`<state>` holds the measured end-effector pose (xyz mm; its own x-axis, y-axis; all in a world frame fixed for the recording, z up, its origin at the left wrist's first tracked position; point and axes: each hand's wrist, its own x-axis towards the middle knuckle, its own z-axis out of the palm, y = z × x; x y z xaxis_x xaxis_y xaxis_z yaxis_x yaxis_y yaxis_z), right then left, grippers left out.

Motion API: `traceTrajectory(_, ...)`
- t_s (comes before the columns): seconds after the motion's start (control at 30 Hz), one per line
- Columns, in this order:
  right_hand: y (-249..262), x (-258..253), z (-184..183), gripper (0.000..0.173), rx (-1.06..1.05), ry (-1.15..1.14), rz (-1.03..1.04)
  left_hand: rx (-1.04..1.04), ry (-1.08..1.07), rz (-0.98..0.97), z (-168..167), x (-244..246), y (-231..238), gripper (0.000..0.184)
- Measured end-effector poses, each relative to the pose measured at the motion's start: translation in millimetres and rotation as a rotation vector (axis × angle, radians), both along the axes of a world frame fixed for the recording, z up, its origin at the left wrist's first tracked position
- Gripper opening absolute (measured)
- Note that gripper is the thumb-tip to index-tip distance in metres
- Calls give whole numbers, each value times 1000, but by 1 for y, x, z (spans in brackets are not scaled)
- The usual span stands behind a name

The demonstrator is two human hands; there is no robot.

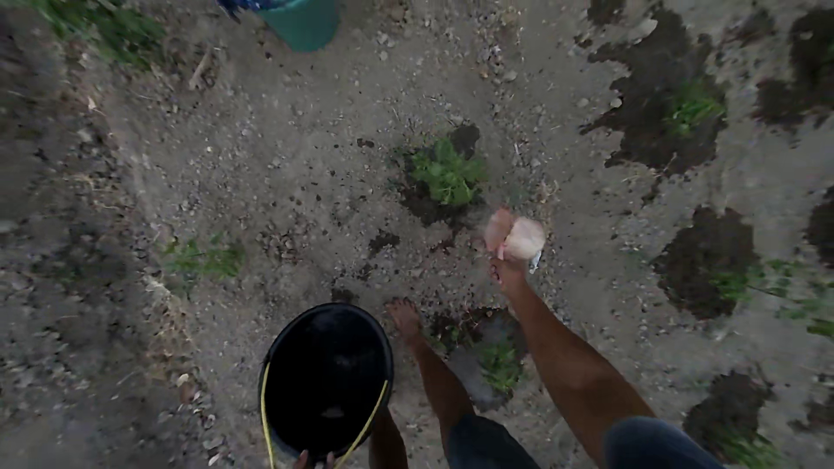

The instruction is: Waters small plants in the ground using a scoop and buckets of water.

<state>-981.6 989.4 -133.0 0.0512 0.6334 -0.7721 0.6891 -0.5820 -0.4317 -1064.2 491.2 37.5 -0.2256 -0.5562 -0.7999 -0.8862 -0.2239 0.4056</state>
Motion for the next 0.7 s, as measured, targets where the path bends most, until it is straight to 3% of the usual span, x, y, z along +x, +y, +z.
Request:
traceTrajectory(0.1,-6,13,12,35,14,-157,204,23,-10,21,7,13,15,12)
traceTrajectory(0.17,-17,23,26,40,28,-175,206,50,-35,20,13,19,25,13)
traceTrajectory(0.27,-51,33,71,25,39,-6,97,97,-37,11,17,29,35,10)
traceTrajectory(0.3,-64,41,90,21,-3,81,147,91,-51,0,19,33,39,9)
traceTrajectory(0.37,-87,56,128,21,-63,144,578,81,-80,-46,28,39,48,5)
traceTrajectory(0.43,-106,53,147,30,-96,151,1176,97,-74,-79,40,44,53,20)
traceTrajectory(0.53,-146,6,132,46,-74,78,2035,145,-61,-28,60,49,53,34)
traceTrajectory(0.6,-184,-43,105,54,-13,101,2348,201,-24,26,63,60,40,27)
traceTrajectory(0.7,-242,-105,68,51,149,112,2642,283,51,103,59,87,15,25)
